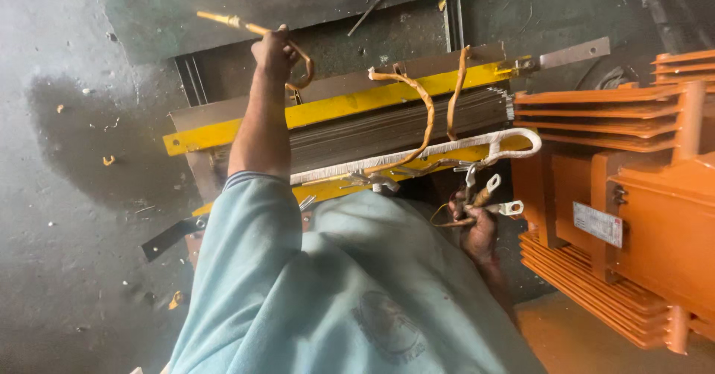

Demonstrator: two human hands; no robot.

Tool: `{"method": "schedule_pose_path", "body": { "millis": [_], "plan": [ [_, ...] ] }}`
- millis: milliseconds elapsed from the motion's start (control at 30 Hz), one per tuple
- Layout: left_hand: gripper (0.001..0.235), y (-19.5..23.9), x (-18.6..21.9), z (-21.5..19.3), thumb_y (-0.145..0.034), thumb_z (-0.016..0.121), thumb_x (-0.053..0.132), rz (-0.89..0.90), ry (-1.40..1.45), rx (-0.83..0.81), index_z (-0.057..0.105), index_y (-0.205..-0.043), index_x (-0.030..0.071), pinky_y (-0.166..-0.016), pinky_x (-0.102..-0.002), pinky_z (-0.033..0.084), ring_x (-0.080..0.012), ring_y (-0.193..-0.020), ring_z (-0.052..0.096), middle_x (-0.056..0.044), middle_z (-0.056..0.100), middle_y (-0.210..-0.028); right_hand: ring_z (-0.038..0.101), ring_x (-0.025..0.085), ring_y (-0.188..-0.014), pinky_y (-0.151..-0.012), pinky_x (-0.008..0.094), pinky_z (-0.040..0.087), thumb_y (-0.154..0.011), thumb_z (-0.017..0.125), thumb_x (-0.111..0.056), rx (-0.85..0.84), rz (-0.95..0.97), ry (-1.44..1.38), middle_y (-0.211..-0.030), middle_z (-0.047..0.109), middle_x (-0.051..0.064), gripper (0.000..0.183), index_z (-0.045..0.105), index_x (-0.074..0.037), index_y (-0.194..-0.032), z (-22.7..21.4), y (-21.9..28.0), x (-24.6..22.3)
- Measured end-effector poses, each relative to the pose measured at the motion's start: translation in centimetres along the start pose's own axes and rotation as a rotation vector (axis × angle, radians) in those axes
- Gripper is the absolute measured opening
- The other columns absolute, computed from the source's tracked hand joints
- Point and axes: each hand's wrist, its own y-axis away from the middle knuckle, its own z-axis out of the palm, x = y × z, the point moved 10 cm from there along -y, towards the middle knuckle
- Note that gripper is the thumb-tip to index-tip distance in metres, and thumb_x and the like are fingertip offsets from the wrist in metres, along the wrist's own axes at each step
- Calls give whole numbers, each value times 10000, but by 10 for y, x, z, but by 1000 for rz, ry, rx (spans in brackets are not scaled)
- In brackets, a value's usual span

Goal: The person gathers and untangles several cables on the floor, then moves to a large electrical transformer and connects multiple cable lugs to terminal points on the equipment. The person uses both hands to align and secure the connections.

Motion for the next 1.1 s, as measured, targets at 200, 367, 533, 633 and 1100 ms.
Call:
{"method": "schedule_pose_path", "body": {
  "millis": [200,367,533,633,1100],
  "plan": [
    [294,43,9,18,-894,739,174,-44,-142,-133,565,-1040,-14,-514,-330,548,-202,-644,686,-130,662,-832,593,181,-805,-968,386,492,-843,505,-83,-17,70,65,-1070,654,115,443,580,49,-1259,9,-3,4],
    [567,88,44,29,-892,807,252,324,-689,-35,456,-1229,-39,-758,-413,561,-281,-860,688,-157,653,-978,607,191,-850,-1003,381,496,-938,515,-104,-65,110,102,-933,613,122,384,594,104,-1250,-8,-11,4],
    [591,265,19,81,-905,842,207,1176,-1058,-267,546,-1365,-18,-1016,-448,515,-383,-1169,612,-246,620,-1272,591,186,-810,-954,393,491,-891,511,-93,-13,84,100,-1003,644,97,382,585,70,-1228,-29,-17,-10],
    [638,333,-99,114,-887,810,415,846,-1371,-804,606,-1327,1,-934,-468,513,-408,-1119,633,-262,668,-1226,589,184,-802,-964,392,487,-889,500,-109,-5,162,57,-988,636,95,406,589,43,-1255,-33,-22,-6],
    [303,377,15,189,-847,754,344,1372,-1528,-776,698,-964,70,-519,-427,511,-298,-663,633,-109,680,-920,596,186,-809,-996,405,471,-912,534,-164,-9,123,-86,-849,613,95,373,624,65,-1193,-55,-34,-40]
  ]
}}
